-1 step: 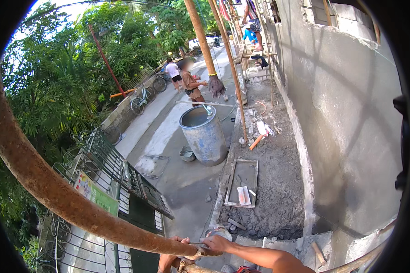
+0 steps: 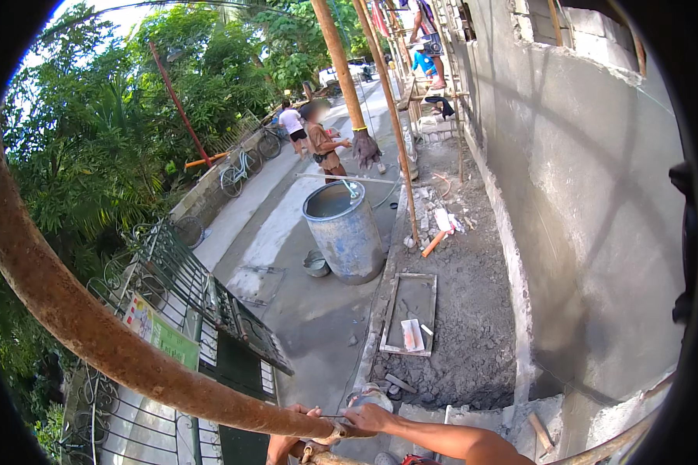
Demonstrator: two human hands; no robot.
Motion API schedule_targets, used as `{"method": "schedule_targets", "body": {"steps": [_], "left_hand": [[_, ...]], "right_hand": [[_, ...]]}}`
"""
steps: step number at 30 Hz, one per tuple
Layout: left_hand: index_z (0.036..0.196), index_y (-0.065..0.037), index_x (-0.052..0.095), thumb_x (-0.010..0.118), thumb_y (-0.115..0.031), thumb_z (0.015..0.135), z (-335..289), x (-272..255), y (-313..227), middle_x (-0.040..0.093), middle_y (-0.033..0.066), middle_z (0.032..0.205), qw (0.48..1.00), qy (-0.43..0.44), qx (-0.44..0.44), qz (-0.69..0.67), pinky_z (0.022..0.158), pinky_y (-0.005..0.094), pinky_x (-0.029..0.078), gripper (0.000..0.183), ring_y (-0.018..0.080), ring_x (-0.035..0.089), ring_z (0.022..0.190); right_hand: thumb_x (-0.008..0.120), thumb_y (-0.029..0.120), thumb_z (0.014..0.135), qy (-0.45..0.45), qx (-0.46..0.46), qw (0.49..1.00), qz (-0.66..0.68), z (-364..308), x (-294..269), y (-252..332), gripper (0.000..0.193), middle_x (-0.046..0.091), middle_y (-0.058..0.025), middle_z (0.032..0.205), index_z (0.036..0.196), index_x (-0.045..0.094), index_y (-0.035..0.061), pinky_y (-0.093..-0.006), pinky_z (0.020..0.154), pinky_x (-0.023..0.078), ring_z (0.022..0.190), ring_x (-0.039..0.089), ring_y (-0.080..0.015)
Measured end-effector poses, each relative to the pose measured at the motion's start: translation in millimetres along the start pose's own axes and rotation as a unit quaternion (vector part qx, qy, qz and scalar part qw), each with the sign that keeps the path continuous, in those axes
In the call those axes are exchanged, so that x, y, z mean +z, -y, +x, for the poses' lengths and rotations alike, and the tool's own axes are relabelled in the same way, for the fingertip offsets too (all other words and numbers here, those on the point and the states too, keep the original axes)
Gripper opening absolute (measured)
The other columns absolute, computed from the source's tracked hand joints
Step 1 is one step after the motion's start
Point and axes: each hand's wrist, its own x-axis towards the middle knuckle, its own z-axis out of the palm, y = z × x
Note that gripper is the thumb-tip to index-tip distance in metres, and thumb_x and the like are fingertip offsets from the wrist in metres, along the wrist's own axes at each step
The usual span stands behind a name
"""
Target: The person uses a wrench to tighten metal clamps on bamboo scaffolding poles, then moves to another section to tighten additional clamps. The person also briefly handles a large water barrel and walks through the construction area.
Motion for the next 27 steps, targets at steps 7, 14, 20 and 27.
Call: {"method": "schedule_targets", "body": {"steps": [7, 14, 20, 27], "left_hand": [[0.078, -0.001, 0.069, 0.076, -0.03, 0.088, -1.1, 4.9, -28.0, 0.066, 0.0005, 0.069, 0.995, -0.011, -0.006, -0.096, 0.056, 0.0247, 0.045, 0.032, 0.0065, 0.057, 0.064], [0.074, -0.002, 0.066, 0.076, -0.033, 0.088, 1.7, 0.5, -32.6, 0.062, -0.0002, 0.063, 0.999, -0.004, -0.03, -0.038, 0.054, 0.0278, 0.045, 0.035, 0.0081, 0.055, 0.059], [0.076, -0.002, 0.067, 0.073, -0.033, 0.089, 13.1, 4.5, -31.8, 0.062, 0.0004, 0.064, 1.0, -0.002, -0.013, -0.021, 0.055, 0.0287, 0.046, 0.035, 0.0092, 0.056, 0.06], [0.079, -0.002, 0.068, 0.071, -0.033, 0.091, 15.9, 3.3, -30.6, 0.064, 0.0014, 0.067, 1.0, 0.008, -0.007, -0.017, 0.058, 0.0296, 0.046, 0.034, 0.0103, 0.057, 0.062]], "right_hand": [[0.041, 0.035, 0.099, -0.006, -0.024, 0.996, -0.09, -13.8, -4.0, 10.7, 0.037, 0.069, -0.0219, 0.089, 0.127, 0.06, 0.0203, -0.0487, 0.064, 0.053, 0.079, 0.068, -0.0412], [0.046, 0.02, 0.095, -0.005, -0.103, 0.994, -0.017, -14.6, -17.5, -0.9, 0.029, 0.066, -0.0236, 0.087, 0.118, 0.06, 0.0099, -0.0489, 0.063, 0.052, 0.076, 0.066, -0.044], [0.04, 0.048, 0.101, 0.109, -0.042, 0.986, 0.119, 5.1, -15.4, -49.7, 0.05, 0.059, -0.0113, 0.064, 0.097, 0.066, 0.0057, -0.0406, 0.062, 0.045, 0.066, 0.063, -0.0267], [0.036, 0.033, 0.104, -0.026, -0.241, 0.965, -0.101, 12.2, 50.8, -128.7, 0.038, 0.06, -0.0113, 0.073, 0.132, 0.053, 0.0141, -0.0371, 0.062, 0.045, 0.064, 0.06, -0.0241]]}}
